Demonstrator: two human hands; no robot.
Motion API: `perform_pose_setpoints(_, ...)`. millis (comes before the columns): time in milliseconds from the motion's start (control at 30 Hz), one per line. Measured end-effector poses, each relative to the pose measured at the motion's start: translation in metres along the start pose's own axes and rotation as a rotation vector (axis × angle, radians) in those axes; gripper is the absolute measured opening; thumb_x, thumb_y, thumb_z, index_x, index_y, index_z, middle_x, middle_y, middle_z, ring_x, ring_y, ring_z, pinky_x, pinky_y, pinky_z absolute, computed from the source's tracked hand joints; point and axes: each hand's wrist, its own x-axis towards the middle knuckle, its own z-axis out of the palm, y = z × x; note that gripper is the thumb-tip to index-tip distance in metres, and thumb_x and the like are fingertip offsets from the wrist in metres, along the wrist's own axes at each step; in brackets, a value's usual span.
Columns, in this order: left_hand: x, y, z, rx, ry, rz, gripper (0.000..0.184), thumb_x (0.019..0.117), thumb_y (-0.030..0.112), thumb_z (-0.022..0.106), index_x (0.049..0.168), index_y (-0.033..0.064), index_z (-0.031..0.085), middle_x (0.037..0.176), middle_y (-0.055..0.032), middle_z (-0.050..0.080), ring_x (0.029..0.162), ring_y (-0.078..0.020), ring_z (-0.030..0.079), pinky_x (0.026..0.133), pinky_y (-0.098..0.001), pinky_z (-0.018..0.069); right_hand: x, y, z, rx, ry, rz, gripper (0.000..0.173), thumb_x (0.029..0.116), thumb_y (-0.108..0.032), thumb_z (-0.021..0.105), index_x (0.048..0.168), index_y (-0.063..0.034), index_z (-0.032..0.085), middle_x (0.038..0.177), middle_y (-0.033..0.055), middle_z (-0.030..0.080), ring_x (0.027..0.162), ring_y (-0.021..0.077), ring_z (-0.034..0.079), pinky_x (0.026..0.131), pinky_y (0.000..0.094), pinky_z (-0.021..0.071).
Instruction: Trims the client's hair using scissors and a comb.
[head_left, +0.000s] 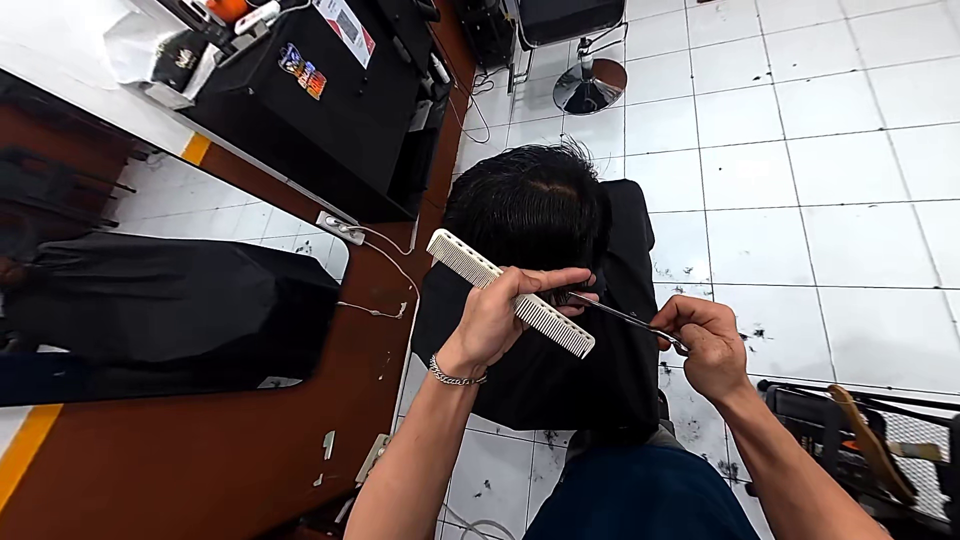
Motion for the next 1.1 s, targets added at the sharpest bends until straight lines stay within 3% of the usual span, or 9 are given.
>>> perform_pose_setpoints(200, -0.0003, 0.0005, 0.0004, -0.019, 0.002, -0.01, 0.057, 0.1005, 0.013, 0.019, 0.125, -0.0081, 0.067, 0.126, -0.0214, 0.07, 0.111, -0.0271, 0.072, 0.096, -0.0403, 0.0596, 0.0027, -0.0022, 0.0028, -0.08, 0.012, -0.016, 0.026, 0.0812, -0.005, 0.04, 0.071, -0.0145, 0.062, 0.056, -0.0099, 0.055, 0.048, -0.0026, 0.047, 0.046, 0.0183, 0.0369)
perform_pose_setpoints(433, -0.0006, 0.0001, 0.0011, -0.023, 0.018, 0.004, 0.056, 0.1006, 0.011, 0.02, 0.122, -0.0088, 0.068, 0.126, -0.0221, 0.07, 0.111, -0.0274, 0.072, 0.097, -0.0405, 0.0591, 0.0049, -0.0042, 0.0044, -0.027, -0.014, -0.037, 0.027, 0.0803, -0.005, 0.039, 0.074, -0.0138, 0.063, 0.058, -0.0105, 0.056, 0.05, -0.0035, 0.048, 0.047, 0.0163, 0.0388)
perform_pose_setpoints(567, 0.0009, 0.0008, 0.0019, -0.007, 0.001, -0.018, 0.056, 0.1009, 0.012, 0.02, 0.125, -0.0075, 0.067, 0.126, -0.0208, 0.07, 0.109, -0.0263, 0.073, 0.094, -0.0392, 0.06, 0.0004, 0.0004, 0.0057, -0.044, 0.021, 0.006, 0.028, 0.0815, -0.004, 0.039, 0.072, -0.0141, 0.063, 0.057, -0.0104, 0.056, 0.048, -0.0035, 0.046, 0.046, 0.0167, 0.0354)
perform_pose_setpoints(733, -0.0007, 0.0009, -0.0015, 0.001, -0.013, 0.005, 0.056, 0.1009, 0.014, 0.021, 0.125, -0.0083, 0.067, 0.126, -0.0204, 0.07, 0.111, -0.0265, 0.072, 0.096, -0.0402, 0.0596, 0.0046, -0.0047, 0.0071, 0.04, -0.032, -0.056, 0.028, 0.0801, -0.004, 0.037, 0.077, -0.0131, 0.063, 0.061, -0.0109, 0.057, 0.052, -0.0042, 0.049, 0.049, 0.015, 0.0402)
perform_pose_setpoints(900, 0.0, -0.0005, -0.0022, -0.011, -0.022, -0.009, 0.058, 0.1005, 0.014, 0.019, 0.128, -0.009, 0.065, 0.126, -0.0218, 0.07, 0.111, -0.0279, 0.072, 0.096, -0.0415, 0.0598, -0.0036, 0.0003, 0.0083, -0.016, 0.027, 0.013, 0.029, 0.0822, -0.002, 0.038, 0.073, -0.0133, 0.063, 0.057, -0.0109, 0.056, 0.048, -0.0049, 0.045, 0.046, 0.0153, 0.0349)
perform_pose_setpoints(1100, -0.0018, 0.0007, -0.0015, -0.019, -0.011, 0.016, 0.057, 0.1011, 0.012, 0.019, 0.125, -0.0103, 0.066, 0.126, -0.0228, 0.07, 0.111, -0.0285, 0.072, 0.098, -0.0419, 0.0593, 0.0011, -0.0063, 0.0067, 0.109, -0.04, -0.032, 0.031, 0.0808, -0.003, 0.035, 0.077, -0.013, 0.064, 0.06, -0.0121, 0.056, 0.051, -0.0061, 0.046, 0.048, 0.0126, 0.0367)
